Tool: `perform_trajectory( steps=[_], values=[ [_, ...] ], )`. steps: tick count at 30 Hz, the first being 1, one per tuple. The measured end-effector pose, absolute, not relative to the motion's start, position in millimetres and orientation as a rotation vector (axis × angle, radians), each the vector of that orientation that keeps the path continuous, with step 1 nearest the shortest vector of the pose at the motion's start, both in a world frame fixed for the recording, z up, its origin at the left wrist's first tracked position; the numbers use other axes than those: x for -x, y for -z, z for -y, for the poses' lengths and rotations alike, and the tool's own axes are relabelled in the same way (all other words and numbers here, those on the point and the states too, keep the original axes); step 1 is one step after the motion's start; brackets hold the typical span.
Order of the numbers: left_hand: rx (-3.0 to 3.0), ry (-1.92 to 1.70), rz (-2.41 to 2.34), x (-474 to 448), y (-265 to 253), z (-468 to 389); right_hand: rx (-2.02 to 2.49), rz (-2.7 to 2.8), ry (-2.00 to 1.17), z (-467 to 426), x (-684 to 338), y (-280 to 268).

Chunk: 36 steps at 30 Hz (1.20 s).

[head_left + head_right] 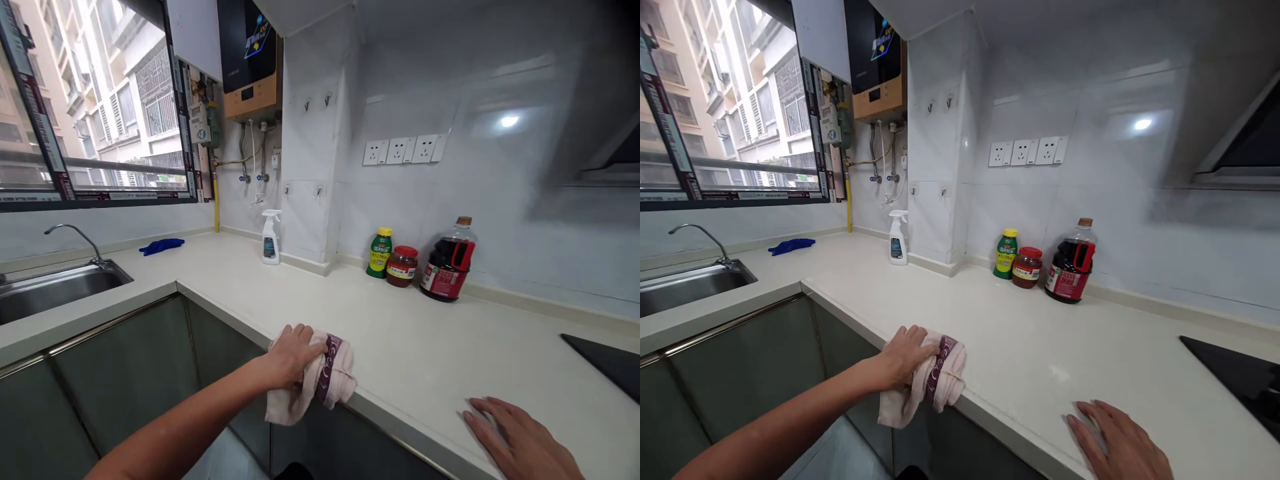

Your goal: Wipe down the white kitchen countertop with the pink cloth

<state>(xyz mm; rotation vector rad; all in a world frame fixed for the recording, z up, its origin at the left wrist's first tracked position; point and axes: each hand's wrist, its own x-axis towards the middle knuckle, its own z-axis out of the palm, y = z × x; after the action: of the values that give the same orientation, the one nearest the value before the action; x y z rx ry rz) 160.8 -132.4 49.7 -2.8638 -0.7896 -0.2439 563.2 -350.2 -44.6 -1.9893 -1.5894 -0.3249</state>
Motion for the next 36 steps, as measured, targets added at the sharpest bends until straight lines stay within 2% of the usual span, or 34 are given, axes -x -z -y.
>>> perform_trajectory(
  steps=[5,11,14,17,20,22,24,29,36],
  values=[
    [3.016,0.228,0.774,-160,-100,115,2.036,1.521,0.314,348,-556,38],
    [2.721,0.532,1.046,-181,-139,96,2.028,1.491,0.334,344,-553,42],
    [2.724,0.505,0.976,-195,-125,111,2.004,1.506,0.350,344,-555,42],
    [2.885,0.420,0.715,-191,-98,132,2.003,1.550,0.317,343,-562,40],
    [3.041,0.721,0.546,-175,-84,136,2.027,1.556,0.278,342,-568,39],
    [3.002,1.002,0.701,-166,-84,128,2.021,1.537,0.297,343,-565,39],
    [2.936,1.087,0.902,-164,-88,118,1.996,1.518,0.341,345,-559,39],
    [3.034,0.879,0.951,-175,-84,114,1.983,1.510,0.362,347,-551,38],
    [2.985,0.825,0.926,-162,-59,138,2.027,1.530,0.307,343,-566,38]
  ],
)
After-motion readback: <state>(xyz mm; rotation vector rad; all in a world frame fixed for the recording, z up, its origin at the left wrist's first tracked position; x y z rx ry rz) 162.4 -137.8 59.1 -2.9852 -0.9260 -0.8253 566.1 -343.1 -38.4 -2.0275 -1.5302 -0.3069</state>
